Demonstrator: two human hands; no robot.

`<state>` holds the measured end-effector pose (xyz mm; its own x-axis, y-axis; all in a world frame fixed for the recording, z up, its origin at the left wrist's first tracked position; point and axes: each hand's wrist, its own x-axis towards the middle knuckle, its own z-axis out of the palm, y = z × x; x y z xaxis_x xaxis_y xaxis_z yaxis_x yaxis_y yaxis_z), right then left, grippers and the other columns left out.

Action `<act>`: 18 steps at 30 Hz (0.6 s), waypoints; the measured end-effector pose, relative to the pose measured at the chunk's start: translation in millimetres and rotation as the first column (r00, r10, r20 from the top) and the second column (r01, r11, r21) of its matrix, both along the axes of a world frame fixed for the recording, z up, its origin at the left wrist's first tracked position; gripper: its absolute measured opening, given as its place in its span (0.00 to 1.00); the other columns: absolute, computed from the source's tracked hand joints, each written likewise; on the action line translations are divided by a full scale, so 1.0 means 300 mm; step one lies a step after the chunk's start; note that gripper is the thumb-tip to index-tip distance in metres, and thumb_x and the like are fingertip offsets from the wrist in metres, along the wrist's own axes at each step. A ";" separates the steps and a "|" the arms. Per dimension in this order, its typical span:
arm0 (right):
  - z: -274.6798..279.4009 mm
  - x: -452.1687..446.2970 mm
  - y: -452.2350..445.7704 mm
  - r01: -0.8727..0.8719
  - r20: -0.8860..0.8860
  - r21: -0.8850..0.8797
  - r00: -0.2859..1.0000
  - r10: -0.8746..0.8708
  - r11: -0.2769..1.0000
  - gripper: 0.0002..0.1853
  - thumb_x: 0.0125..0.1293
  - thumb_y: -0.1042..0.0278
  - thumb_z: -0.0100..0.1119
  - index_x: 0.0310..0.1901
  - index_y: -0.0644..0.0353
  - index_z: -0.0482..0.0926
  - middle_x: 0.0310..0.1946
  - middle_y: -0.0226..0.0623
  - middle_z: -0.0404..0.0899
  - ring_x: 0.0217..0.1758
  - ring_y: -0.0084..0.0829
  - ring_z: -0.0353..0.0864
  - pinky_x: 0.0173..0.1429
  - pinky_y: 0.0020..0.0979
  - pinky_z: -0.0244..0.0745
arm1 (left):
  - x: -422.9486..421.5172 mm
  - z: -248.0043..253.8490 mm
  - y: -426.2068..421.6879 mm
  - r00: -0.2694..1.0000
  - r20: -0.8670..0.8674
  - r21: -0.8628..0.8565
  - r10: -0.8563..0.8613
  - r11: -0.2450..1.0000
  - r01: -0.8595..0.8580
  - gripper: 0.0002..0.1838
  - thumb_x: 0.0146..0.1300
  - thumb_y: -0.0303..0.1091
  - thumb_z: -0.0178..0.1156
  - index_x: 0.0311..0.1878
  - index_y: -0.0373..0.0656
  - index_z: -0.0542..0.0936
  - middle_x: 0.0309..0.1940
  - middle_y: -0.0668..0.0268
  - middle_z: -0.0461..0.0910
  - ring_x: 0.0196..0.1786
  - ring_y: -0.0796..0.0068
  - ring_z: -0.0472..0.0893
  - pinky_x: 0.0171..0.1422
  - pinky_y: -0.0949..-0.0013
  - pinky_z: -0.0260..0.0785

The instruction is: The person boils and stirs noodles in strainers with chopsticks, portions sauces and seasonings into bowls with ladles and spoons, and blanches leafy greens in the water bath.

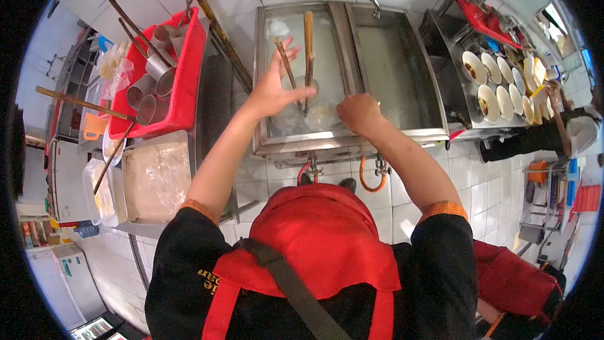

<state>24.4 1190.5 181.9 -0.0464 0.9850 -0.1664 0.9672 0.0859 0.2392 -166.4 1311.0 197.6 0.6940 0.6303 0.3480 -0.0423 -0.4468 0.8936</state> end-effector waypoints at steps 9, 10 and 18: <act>-0.005 0.009 0.050 -0.021 0.002 -0.137 1.000 0.022 0.990 0.09 0.58 0.68 0.56 0.35 0.54 0.86 0.34 0.40 0.85 0.39 0.41 0.86 0.37 0.38 0.82 | -0.111 0.019 -0.018 0.991 -0.117 -0.018 0.071 0.997 -0.073 0.61 0.45 0.41 0.77 0.75 0.43 0.44 0.73 0.51 0.51 0.75 0.57 0.53 0.75 0.49 0.48; -0.014 0.012 0.045 -0.071 -0.056 -0.124 0.996 0.064 0.990 0.10 0.58 0.66 0.56 0.36 0.54 0.86 0.34 0.40 0.85 0.39 0.41 0.86 0.37 0.38 0.81 | -0.113 0.016 -0.017 0.993 -0.102 -0.037 0.068 0.997 -0.072 0.60 0.44 0.42 0.76 0.75 0.44 0.45 0.73 0.52 0.51 0.75 0.56 0.53 0.75 0.50 0.47; 0.035 -0.043 0.027 0.006 -0.015 -0.176 1.000 -0.009 0.984 0.10 0.59 0.66 0.55 0.36 0.54 0.87 0.34 0.40 0.85 0.38 0.40 0.87 0.38 0.40 0.81 | -0.123 -0.009 -0.036 0.993 -0.024 -0.054 0.116 0.992 -0.117 0.53 0.48 0.36 0.74 0.73 0.43 0.50 0.72 0.53 0.53 0.71 0.53 0.61 0.72 0.52 0.56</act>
<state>11.5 1198.6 192.4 -0.0433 0.9406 -0.3368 0.9715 0.1183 0.2054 -203.4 1300.2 194.7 0.6210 0.7253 0.2970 0.0258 -0.3977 0.9172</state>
